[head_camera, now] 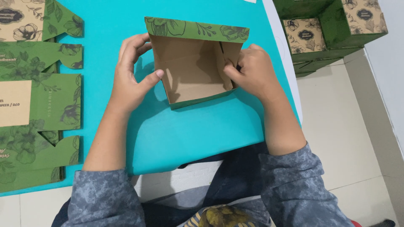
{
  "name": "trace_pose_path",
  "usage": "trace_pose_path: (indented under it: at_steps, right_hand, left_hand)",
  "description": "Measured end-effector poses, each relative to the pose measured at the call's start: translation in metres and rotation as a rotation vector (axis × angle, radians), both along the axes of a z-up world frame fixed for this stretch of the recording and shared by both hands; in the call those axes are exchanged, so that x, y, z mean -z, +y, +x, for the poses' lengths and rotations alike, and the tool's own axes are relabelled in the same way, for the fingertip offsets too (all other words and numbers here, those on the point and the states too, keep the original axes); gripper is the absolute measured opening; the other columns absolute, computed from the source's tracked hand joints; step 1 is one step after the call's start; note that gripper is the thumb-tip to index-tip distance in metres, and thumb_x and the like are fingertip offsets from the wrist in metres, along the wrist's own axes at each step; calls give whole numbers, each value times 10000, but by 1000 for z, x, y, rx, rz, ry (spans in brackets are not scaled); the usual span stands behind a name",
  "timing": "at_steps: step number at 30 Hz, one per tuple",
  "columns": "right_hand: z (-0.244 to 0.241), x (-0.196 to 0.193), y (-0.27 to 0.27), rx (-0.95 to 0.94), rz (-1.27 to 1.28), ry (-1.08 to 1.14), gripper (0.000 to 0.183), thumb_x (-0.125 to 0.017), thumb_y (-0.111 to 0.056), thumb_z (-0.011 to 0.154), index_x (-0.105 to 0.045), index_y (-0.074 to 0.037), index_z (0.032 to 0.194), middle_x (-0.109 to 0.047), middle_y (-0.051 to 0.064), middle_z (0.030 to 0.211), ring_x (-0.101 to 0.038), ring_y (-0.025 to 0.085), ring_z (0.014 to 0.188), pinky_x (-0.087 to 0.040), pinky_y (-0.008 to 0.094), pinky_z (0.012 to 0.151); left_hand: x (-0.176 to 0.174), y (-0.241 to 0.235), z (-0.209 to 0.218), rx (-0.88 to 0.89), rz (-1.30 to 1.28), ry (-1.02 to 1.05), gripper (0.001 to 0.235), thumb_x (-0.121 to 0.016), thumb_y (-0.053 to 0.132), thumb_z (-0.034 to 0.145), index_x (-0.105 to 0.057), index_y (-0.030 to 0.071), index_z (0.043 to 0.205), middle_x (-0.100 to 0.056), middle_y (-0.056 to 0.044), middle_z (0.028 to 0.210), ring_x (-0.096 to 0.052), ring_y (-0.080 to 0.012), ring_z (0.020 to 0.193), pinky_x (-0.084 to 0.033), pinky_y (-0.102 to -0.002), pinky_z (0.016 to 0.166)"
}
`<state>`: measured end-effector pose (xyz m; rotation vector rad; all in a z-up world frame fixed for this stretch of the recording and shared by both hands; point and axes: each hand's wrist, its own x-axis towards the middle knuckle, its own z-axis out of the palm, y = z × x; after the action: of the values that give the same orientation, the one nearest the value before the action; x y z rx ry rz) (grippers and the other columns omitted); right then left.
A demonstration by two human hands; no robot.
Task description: Assembling a cardboard box from a flat template by folding and tucking flaps.
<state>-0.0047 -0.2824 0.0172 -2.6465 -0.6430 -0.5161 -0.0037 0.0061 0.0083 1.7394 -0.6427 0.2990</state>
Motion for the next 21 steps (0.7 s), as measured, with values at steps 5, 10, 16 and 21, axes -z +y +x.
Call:
trace_pose_path:
  at_steps: [5, 10, 16, 21]
  right_hand:
    - [0, 2, -2, 2, -17, -24, 320, -643, -114, 787, -521, -5, 512, -504, 58, 545, -373, 208, 561, -385, 324, 584]
    - [0, 3, -1, 8, -21, -14, 317, -634, -108, 777, -508, -10, 503, -509, 54, 534, -364, 197, 534, -395, 311, 585]
    - [-1, -1, 2, 32, -29, 2, 342, -641, -111, 796, -507, -26, 493, -503, 49, 521, -353, 186, 528, -396, 308, 597]
    - [-6, -12, 8, 62, -29, -55, 179, -687, -159, 788, -562, -61, 705, -531, 28, 607, -385, 184, 555, -381, 307, 634]
  left_hand:
    - [-30, -6, -19, -249, 224, -113, 554, -621, -34, 743, -517, -46, 1288, -465, -131, 1042, -499, -241, 889, -427, -337, 799]
    - [-32, -9, -25, -386, 382, -61, 609, -629, -10, 758, -522, 30, 1356, -509, -23, 646, -417, -123, 536, -350, -250, 505]
    - [-32, -10, -26, -371, 489, 103, 724, -580, 1, 759, -394, 133, 1446, -516, 18, 597, -441, -120, 487, -354, -251, 490]
    - [-32, -11, -27, -400, 609, 53, 734, -628, 88, 748, -391, 149, 1440, -553, -1, 642, -505, -140, 502, -371, -274, 466]
